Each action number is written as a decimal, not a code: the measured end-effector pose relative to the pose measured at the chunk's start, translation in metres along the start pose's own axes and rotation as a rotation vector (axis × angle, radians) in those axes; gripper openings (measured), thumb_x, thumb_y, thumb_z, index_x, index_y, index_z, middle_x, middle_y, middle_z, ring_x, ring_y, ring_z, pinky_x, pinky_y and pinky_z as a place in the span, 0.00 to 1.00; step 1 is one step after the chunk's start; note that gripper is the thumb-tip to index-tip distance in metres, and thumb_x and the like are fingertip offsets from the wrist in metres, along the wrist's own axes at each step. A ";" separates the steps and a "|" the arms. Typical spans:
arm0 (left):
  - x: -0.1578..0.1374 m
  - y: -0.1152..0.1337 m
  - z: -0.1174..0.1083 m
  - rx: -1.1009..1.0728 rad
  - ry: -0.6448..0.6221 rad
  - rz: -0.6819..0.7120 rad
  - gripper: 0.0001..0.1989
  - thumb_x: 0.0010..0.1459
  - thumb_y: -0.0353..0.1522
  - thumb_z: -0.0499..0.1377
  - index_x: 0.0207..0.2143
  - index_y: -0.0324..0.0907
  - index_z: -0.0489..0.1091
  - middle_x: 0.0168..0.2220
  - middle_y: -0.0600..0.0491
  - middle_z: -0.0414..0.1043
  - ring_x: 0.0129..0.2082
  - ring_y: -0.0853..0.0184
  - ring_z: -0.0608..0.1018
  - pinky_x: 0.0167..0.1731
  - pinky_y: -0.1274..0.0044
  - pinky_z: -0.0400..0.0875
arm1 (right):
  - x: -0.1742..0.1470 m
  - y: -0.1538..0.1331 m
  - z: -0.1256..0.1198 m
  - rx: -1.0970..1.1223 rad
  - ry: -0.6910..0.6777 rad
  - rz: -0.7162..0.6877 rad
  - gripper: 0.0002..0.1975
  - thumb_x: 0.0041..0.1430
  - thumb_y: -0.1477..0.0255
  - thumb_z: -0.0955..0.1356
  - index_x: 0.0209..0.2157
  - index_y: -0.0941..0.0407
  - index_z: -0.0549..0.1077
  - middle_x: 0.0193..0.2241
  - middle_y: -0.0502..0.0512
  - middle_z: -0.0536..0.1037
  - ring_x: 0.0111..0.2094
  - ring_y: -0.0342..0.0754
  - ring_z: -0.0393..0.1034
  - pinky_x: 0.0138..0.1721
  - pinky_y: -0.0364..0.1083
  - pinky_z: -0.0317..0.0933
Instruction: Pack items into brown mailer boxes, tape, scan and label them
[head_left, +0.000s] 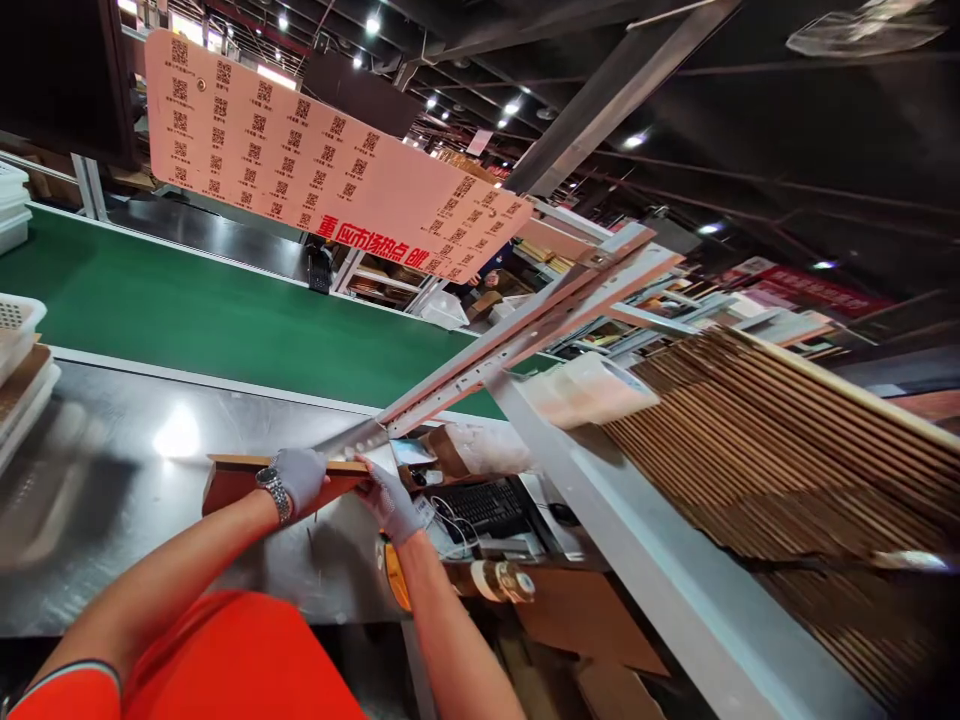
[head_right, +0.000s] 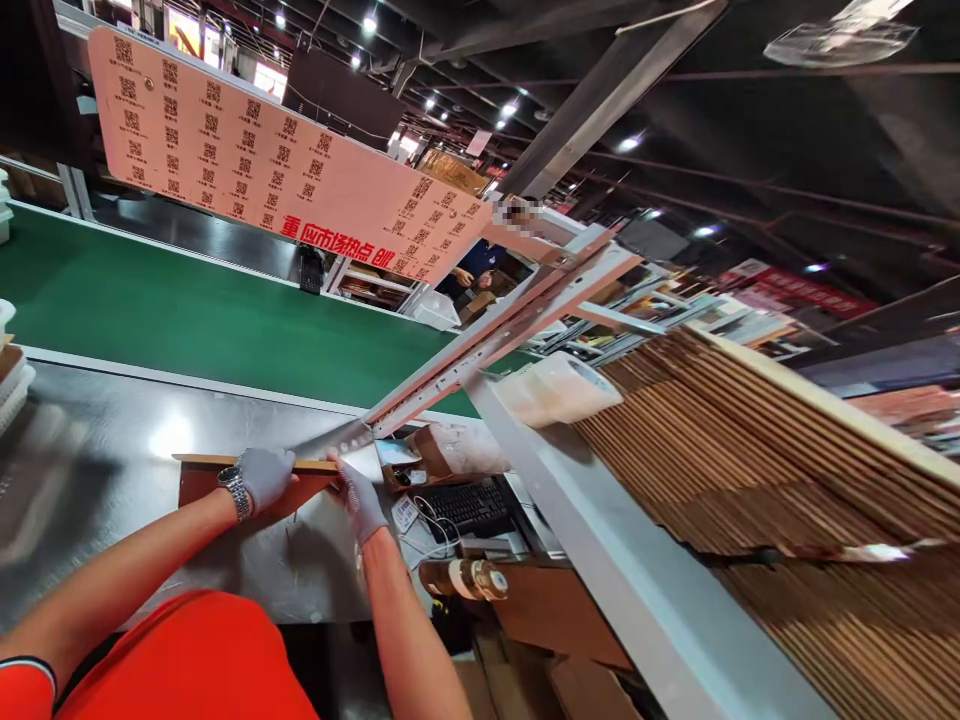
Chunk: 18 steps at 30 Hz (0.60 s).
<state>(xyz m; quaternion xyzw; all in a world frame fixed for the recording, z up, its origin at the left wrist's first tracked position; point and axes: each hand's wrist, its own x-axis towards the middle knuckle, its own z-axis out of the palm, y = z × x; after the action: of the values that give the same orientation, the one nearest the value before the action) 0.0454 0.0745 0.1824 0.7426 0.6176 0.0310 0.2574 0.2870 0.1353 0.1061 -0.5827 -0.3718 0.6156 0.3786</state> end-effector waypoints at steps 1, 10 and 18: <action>0.002 0.000 0.000 0.016 -0.001 -0.006 0.20 0.80 0.42 0.59 0.59 0.38 0.83 0.55 0.33 0.88 0.56 0.45 0.90 0.52 0.64 0.83 | 0.000 0.004 0.003 0.009 0.005 -0.017 0.36 0.35 0.43 0.84 0.42 0.51 0.88 0.43 0.59 0.92 0.50 0.62 0.86 0.50 0.55 0.79; -0.031 -0.030 -0.041 0.059 0.109 0.054 0.34 0.68 0.40 0.73 0.73 0.44 0.74 0.68 0.35 0.79 0.66 0.44 0.83 0.63 0.61 0.80 | 0.002 0.009 0.006 -0.100 -0.025 -0.155 0.42 0.40 0.35 0.80 0.49 0.51 0.88 0.46 0.60 0.92 0.52 0.63 0.87 0.49 0.57 0.82; -0.116 -0.110 -0.092 0.291 -0.017 -0.290 0.14 0.69 0.28 0.62 0.41 0.43 0.90 0.46 0.37 0.88 0.51 0.47 0.89 0.56 0.63 0.80 | 0.008 0.013 0.008 -0.064 -0.050 -0.168 0.36 0.47 0.41 0.80 0.49 0.51 0.89 0.46 0.59 0.91 0.51 0.61 0.87 0.48 0.54 0.84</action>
<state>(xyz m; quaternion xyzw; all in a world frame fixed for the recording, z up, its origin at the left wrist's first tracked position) -0.1144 0.0096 0.2475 0.6755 0.7137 -0.1024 0.1544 0.2787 0.1363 0.0911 -0.5455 -0.4484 0.5839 0.4006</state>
